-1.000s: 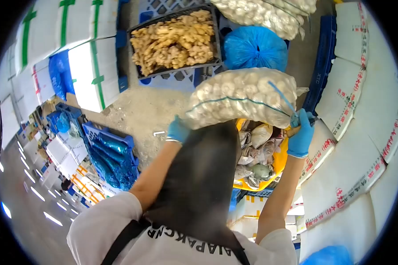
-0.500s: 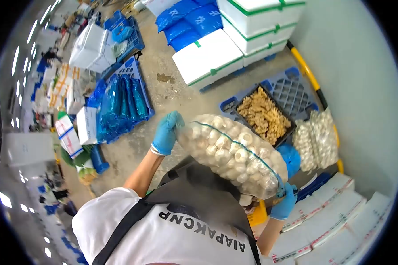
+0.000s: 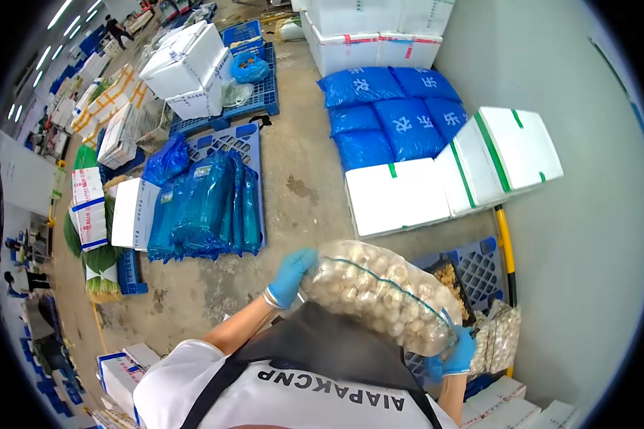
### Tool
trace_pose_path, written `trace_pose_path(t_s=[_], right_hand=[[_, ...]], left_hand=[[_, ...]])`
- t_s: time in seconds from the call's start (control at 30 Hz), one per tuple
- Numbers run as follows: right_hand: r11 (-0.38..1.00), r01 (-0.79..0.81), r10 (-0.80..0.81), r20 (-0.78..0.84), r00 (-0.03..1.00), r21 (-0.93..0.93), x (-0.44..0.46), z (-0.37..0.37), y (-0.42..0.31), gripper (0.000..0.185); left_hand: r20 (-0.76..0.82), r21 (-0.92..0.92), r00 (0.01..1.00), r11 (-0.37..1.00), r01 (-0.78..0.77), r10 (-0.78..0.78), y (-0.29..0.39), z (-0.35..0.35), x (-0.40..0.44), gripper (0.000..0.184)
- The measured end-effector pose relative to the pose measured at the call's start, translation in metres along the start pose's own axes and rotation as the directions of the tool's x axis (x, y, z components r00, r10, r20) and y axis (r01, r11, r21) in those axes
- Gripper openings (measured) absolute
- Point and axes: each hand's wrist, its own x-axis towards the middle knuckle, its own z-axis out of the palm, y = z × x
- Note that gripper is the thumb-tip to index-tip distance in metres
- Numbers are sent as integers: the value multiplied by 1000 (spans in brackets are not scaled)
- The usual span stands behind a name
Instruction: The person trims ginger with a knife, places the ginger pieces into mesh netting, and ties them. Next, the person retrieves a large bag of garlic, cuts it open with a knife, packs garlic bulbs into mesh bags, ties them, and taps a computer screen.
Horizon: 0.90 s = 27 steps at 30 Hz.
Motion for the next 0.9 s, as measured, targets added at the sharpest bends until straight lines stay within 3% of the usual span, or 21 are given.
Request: trace_pose_path(t_s=[0.1, 0.13, 0.2, 0.23, 0.3, 0.37, 0.43, 0.5, 0.6, 0.63, 0.67, 0.77, 0.83, 0.9], right_hand=[[998, -18, 19, 27, 999, -57, 28, 71, 0, 24], [995, 10, -8, 22, 1000, -99, 39, 107, -7, 24], [987, 51, -48, 22, 999, -151, 54, 190, -16, 22], [984, 107, -82, 166, 983, -145, 68, 227, -19, 20], [974, 162, -138, 157, 978, -156, 102, 318, -25, 21], [971, 212, -173, 289, 941, -108, 128, 415, -36, 23], [984, 127, -67, 406, 912, -123, 161, 506, -43, 24], [963, 151, -21, 500, 866, -221, 169, 602, -53, 24], [958, 206, -5, 710, 704, -198, 176, 741, -61, 25], [961, 186, 36, 762, 646, -203, 179, 786, -60, 24], [950, 185, 84, 775, 626, -252, 183, 830, -55, 24], [866, 147, 286, 714, 639, -478, 174, 960, -57, 21], [884, 242, 177, 765, 620, -401, 205, 1036, -22, 19], [866, 201, 252, 747, 615, -458, 216, 1104, -22, 16]], left_hand=[[-22, 25, 984, 984, -176, 177, 25, -44, 51, 26], [-54, -17, 991, 992, -125, 124, 48, -53, 73, 24], [-118, -7, 978, 984, -176, 174, 70, -82, 118, 24], [-151, 10, 969, 980, -198, 198, 82, -98, 140, 23], [-244, -20, 938, 966, -257, 245, 104, -129, 189, 22], [-292, -1, 903, 944, -329, 314, 131, -173, 239, 21], [-427, -71, 846, 921, -383, 319, 154, -214, 278, 21], [-508, -24, 774, 892, -451, 378, 196, -242, 305, 25], [-637, 39, 648, 857, -513, 417, 230, -306, 346, 32], [-752, -16, 579, 869, -494, 315, 243, -320, 363, 33], [-752, -81, 596, 857, -509, 283, 242, -352, 379, 33], [-833, -10, 489, 877, -480, 259, 295, -392, 436, 31], [-802, 12, 513, 868, -496, 305, 301, -439, 476, 31], [-853, 53, 448, 898, -437, 269, 334, -459, 522, 34]])
